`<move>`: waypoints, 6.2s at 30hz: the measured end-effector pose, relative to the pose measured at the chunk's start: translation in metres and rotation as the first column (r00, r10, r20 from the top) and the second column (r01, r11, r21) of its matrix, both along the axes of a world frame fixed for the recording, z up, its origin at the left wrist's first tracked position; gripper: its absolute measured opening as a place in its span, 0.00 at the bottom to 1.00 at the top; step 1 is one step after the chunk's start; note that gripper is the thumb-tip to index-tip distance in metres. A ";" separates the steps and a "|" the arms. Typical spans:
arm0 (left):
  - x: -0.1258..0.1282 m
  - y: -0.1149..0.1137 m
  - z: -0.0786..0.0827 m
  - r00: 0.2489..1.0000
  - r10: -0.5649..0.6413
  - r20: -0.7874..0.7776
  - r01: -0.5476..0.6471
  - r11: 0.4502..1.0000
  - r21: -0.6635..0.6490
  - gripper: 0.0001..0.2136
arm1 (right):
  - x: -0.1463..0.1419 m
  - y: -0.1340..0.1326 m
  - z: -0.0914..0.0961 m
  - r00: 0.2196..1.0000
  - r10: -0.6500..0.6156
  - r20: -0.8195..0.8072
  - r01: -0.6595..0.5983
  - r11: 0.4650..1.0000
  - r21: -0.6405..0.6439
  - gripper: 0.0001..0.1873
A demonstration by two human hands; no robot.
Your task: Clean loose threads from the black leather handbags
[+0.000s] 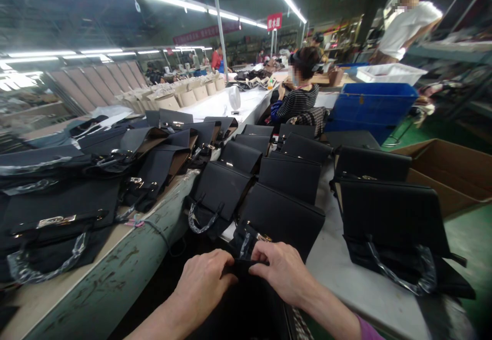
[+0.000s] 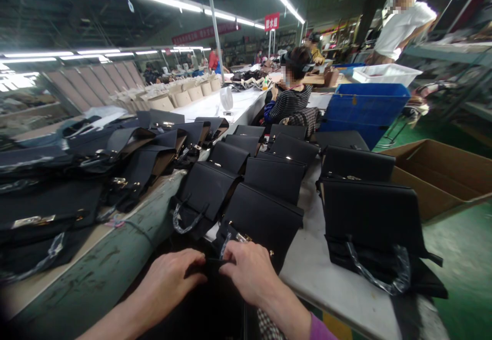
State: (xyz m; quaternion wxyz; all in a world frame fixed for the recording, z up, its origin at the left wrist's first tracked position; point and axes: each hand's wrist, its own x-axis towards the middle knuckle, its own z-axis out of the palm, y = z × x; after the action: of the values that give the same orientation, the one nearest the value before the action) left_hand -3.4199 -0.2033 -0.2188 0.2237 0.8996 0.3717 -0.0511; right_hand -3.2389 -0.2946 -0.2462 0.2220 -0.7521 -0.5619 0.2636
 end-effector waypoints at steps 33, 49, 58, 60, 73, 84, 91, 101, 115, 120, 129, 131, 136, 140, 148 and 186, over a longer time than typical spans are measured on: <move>-0.061 -0.005 0.016 0.955 0.290 0.061 -0.139 0.619 -0.773 0.16 | 0.003 0.033 0.011 0.878 0.468 0.101 -0.478 0.864 0.155 0.02; -0.057 -0.005 0.027 0.955 0.296 0.028 -0.162 0.596 -0.786 0.15 | 0.001 0.043 0.018 0.734 0.655 0.177 -0.679 0.712 0.181 0.02; -0.065 -0.006 0.017 0.930 0.351 0.106 -0.146 0.620 -0.771 0.11 | -0.003 0.039 0.010 0.771 0.637 -0.017 -0.611 0.746 0.264 0.05; -0.068 -0.006 0.016 0.928 0.355 0.118 -0.138 0.618 -0.774 0.11 | -0.003 0.037 0.008 0.780 0.617 -0.102 -0.566 0.766 0.304 0.05; -0.017 -0.011 0.021 0.987 0.098 0.124 -0.067 0.972 -0.227 0.06 | -0.005 0.031 0.008 0.854 0.509 -0.107 -0.459 0.834 0.306 0.06; 0.001 -0.012 0.007 0.982 0.130 0.139 -0.117 0.988 -0.100 0.04 | 0.016 0.017 0.003 0.917 0.352 -0.187 -0.335 0.935 0.118 0.14; 0.005 -0.008 0.004 0.983 0.123 0.139 -0.115 0.991 -0.064 0.06 | 0.012 0.018 -0.004 0.934 0.232 -0.272 -0.227 0.973 0.050 0.06; 0.002 -0.005 -0.001 0.978 0.159 0.137 -0.149 0.986 -0.078 0.08 | 0.005 0.018 -0.008 0.947 0.162 -0.278 -0.157 0.987 0.040 0.05; 0.009 -0.006 -0.001 0.978 0.177 0.113 -0.166 0.981 -0.098 0.07 | 0.002 0.019 -0.007 0.921 0.204 -0.333 -0.199 0.979 0.048 0.06; 0.009 -0.005 -0.002 0.975 0.188 0.120 -0.176 0.979 -0.104 0.07 | 0.014 0.019 -0.008 0.832 0.239 -0.500 -0.288 0.957 -0.022 0.12; 0.010 -0.008 0.000 0.974 0.175 0.141 -0.158 0.980 -0.121 0.07 | 0.017 0.025 -0.004 0.850 0.315 -0.423 -0.354 0.935 -0.015 0.09; 0.010 -0.008 0.001 0.974 0.178 0.143 -0.162 0.980 -0.116 0.07 | 0.014 0.026 -0.007 0.842 0.326 -0.429 -0.358 0.934 0.006 0.08; 0.009 -0.008 0.002 0.973 0.177 0.147 -0.159 0.979 -0.128 0.07 | 0.007 0.027 -0.013 0.883 0.255 -0.393 -0.272 0.962 0.012 0.06; 0.007 -0.008 0.000 0.972 0.173 0.160 -0.152 0.979 -0.135 0.06 | 0.005 0.029 -0.010 0.905 0.262 -0.335 -0.281 0.960 -0.009 0.06; 0.000 -0.003 0.003 0.970 0.151 0.192 -0.121 0.980 -0.161 0.05 | 0.008 0.044 -0.001 0.743 0.452 -0.494 -0.511 0.859 0.017 0.13; -0.112 -0.081 0.035 0.677 0.719 0.158 -0.578 0.653 -0.489 0.09 | 0.001 0.048 -0.011 0.642 0.341 -0.686 -0.490 0.871 -0.026 0.15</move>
State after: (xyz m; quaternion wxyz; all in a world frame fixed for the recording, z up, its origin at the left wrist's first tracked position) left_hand -3.5316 -0.2847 -0.1837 0.4657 0.6311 0.6097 0.1143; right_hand -3.2381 -0.2471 -0.2567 0.2587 -0.4771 -0.5731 0.6140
